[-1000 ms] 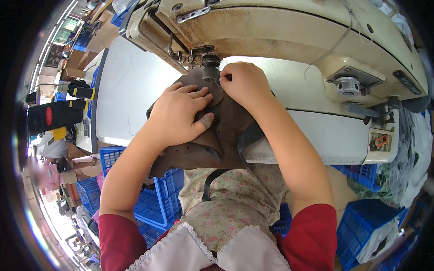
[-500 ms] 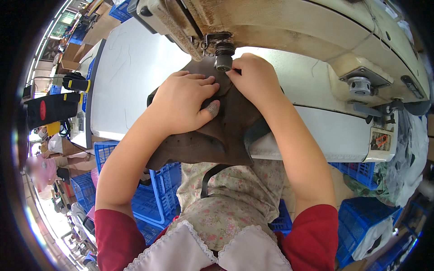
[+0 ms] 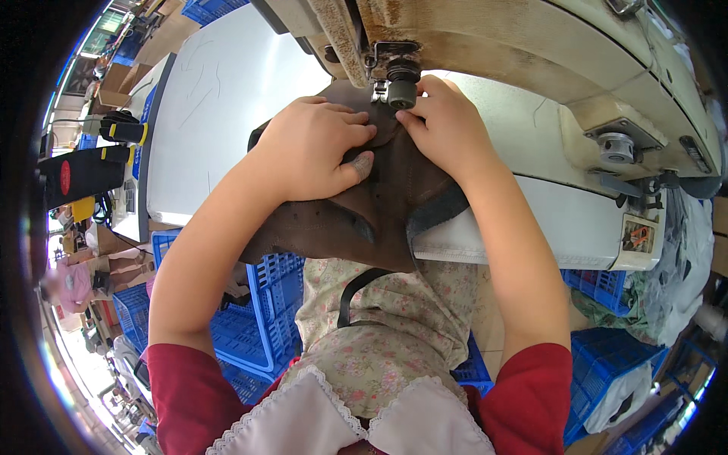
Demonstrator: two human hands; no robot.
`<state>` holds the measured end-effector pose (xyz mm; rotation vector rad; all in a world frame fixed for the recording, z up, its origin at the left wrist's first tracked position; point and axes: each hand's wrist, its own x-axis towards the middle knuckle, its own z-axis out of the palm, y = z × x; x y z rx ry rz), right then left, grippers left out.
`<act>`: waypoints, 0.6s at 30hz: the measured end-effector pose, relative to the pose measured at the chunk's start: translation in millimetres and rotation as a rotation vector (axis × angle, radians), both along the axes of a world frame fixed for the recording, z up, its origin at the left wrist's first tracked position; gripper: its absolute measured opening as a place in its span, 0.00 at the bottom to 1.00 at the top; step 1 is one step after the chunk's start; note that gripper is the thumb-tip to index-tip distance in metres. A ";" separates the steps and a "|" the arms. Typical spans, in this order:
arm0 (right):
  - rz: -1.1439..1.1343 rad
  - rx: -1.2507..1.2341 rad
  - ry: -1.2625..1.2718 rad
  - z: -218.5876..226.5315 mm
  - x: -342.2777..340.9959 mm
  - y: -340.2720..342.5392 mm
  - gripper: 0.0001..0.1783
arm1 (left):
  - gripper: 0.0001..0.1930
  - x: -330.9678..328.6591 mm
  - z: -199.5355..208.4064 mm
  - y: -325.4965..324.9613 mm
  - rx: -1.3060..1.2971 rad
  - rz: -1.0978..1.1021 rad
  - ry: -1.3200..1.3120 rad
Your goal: Sew and assemble leather shoe upper components using an industrial sewing machine.
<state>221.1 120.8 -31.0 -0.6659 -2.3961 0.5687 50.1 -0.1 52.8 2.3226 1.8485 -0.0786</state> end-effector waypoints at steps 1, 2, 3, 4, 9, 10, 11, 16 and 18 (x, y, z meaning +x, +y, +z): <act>0.001 -0.001 -0.001 -0.1 -0.1 -0.5 0.08 | 0.19 -1.0 0.2 1.3 -0.010 0.004 -0.004; -0.018 -0.002 -0.017 0.6 -0.2 -1.2 0.09 | 0.19 -2.4 -0.5 2.7 -0.010 0.004 -0.006; -0.035 -0.004 -0.032 1.2 -0.9 -2.0 0.09 | 0.19 -4.2 -0.9 4.1 -0.023 0.006 -0.016; -0.035 -0.004 -0.032 0.9 -2.1 -2.6 0.09 | 0.19 -6.0 -1.3 5.6 -0.036 0.007 -0.027; -0.092 -0.025 -0.018 1.7 -4.1 -3.4 0.08 | 0.18 -17.6 1.1 10.4 -0.032 -0.022 -0.031; -0.088 -0.025 -0.019 2.9 -2.2 -1.9 0.08 | 0.17 -19.5 1.5 9.2 0.014 -0.058 -0.032; -0.060 -0.048 -0.029 4.7 1.7 0.8 0.08 | 0.17 -18.8 1.1 7.1 0.014 -0.053 -0.033; 0.013 0.013 -0.002 5.5 7.4 2.0 0.07 | 0.18 16.2 6.6 -6.5 0.061 0.039 0.309; -0.030 0.032 -0.057 7.2 4.5 0.0 0.07 | 0.21 20.5 10.5 -7.9 -0.035 0.070 0.316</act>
